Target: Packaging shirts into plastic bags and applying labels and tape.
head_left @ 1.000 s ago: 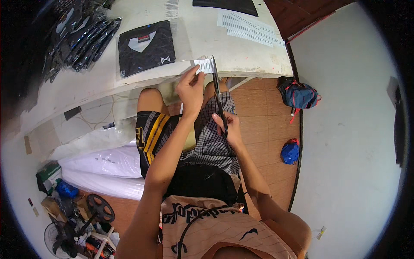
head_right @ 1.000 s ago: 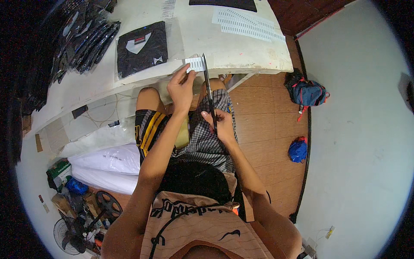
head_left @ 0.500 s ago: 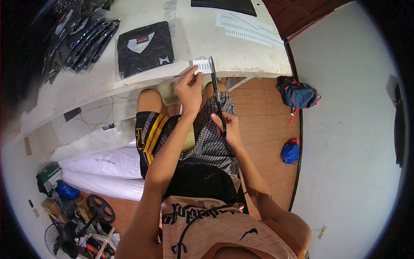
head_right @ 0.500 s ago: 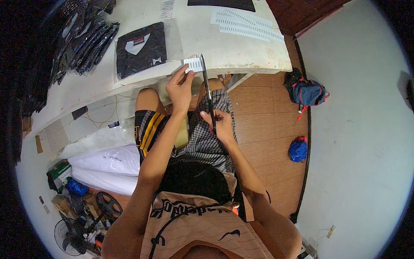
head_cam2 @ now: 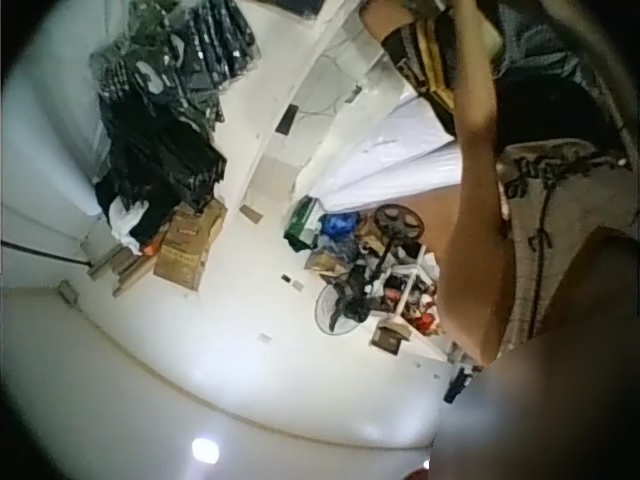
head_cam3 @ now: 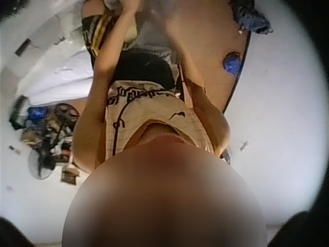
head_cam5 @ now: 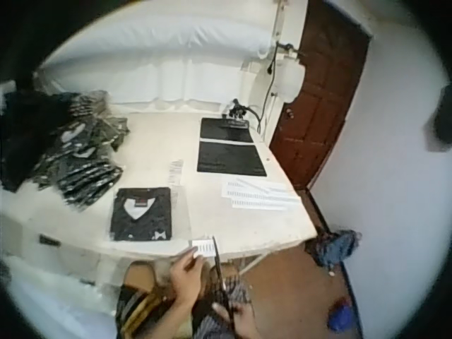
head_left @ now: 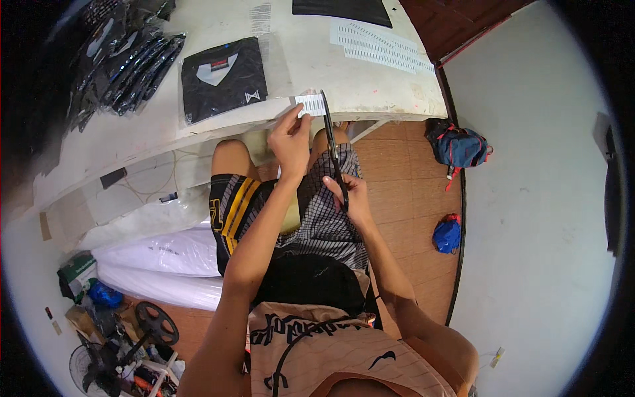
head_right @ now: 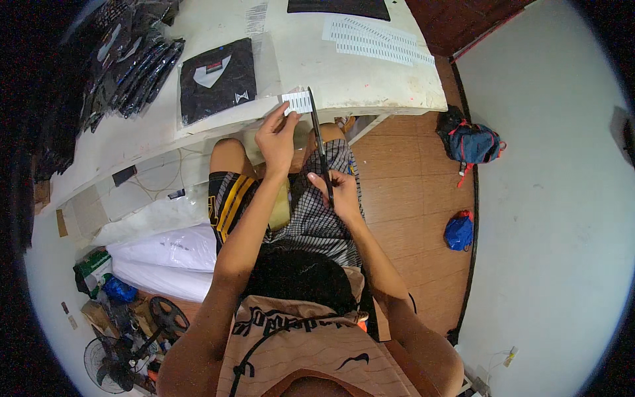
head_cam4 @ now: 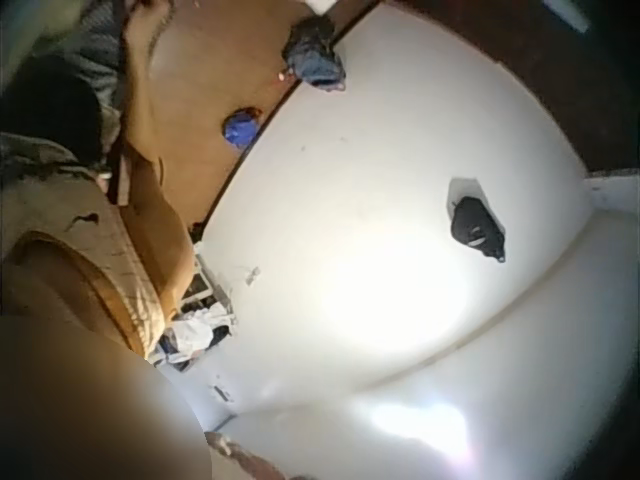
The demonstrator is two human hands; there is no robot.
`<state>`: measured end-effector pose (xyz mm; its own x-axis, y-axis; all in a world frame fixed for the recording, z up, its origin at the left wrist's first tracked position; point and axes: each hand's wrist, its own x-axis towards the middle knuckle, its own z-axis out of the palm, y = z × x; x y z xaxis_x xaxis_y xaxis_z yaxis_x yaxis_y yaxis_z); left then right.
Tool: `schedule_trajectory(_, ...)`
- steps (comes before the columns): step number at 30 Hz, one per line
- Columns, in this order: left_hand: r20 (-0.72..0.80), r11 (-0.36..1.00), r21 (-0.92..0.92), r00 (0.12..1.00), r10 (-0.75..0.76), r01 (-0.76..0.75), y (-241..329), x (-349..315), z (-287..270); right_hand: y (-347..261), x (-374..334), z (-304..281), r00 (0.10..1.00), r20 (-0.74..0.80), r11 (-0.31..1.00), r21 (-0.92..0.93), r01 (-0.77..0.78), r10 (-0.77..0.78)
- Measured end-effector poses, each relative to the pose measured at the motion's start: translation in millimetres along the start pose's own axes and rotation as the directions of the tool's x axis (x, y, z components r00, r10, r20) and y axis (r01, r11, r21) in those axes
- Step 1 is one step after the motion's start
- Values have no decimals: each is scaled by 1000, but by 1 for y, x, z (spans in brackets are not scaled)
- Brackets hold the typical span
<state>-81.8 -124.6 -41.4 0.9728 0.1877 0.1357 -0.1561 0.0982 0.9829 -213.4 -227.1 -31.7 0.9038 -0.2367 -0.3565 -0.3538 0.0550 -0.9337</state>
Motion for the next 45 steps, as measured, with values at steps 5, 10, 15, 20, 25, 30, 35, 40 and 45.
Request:
schedule_trajectory(5, -2, 999, 37, 1000, 27, -27, 4, 7, -2, 5, 0, -4, 1000, 15, 1000, 3, 18, -18)
schedule_trajectory(10, -20, 983, -10, 983, 181, -181, 14, 60, -2, 9, 2, -1, 999, 21, 998, -35, 50, -49)
schedule_trajectory(15, 361, 804, 517, 926, 106, -294, 26, 101, -5, 11, 1, -3, 998, 16, 997, -40, 60, -59)
schedule_trajectory(20, 523, 787, 468, 844, 120, -402, 28, 89, 8, 14, 3, -1, 996, -36, 993, -91, 81, -84)
schedule_trajectory(25, 625, 805, 537, 760, -180, -251, 28, 115, 26, 11, 2, 0, 997, -36, 996, -61, 68, -70)
schedule_trajectory(30, 662, 643, 710, 582, -472, -287, 40, 134, 42, 12, 3, -1, 996, -44, 994, -83, 69, -73)
schedule_trajectory(35, 679, 701, 674, 571, -462, -234, 31, 136, 41, 10, 1, 0, 997, -36, 993, -96, 64, -67)
schedule_trajectory(40, 565, 847, 528, 772, -291, -67, 34, 131, 26, 6, 0, 0, 998, -26, 996, -59, 61, -63)
schedule_trajectory(45, 567, 910, 401, 810, -152, -109, 74, 164, -44, -5, -7, -31, 938, -206, 922, -331, 202, -280)
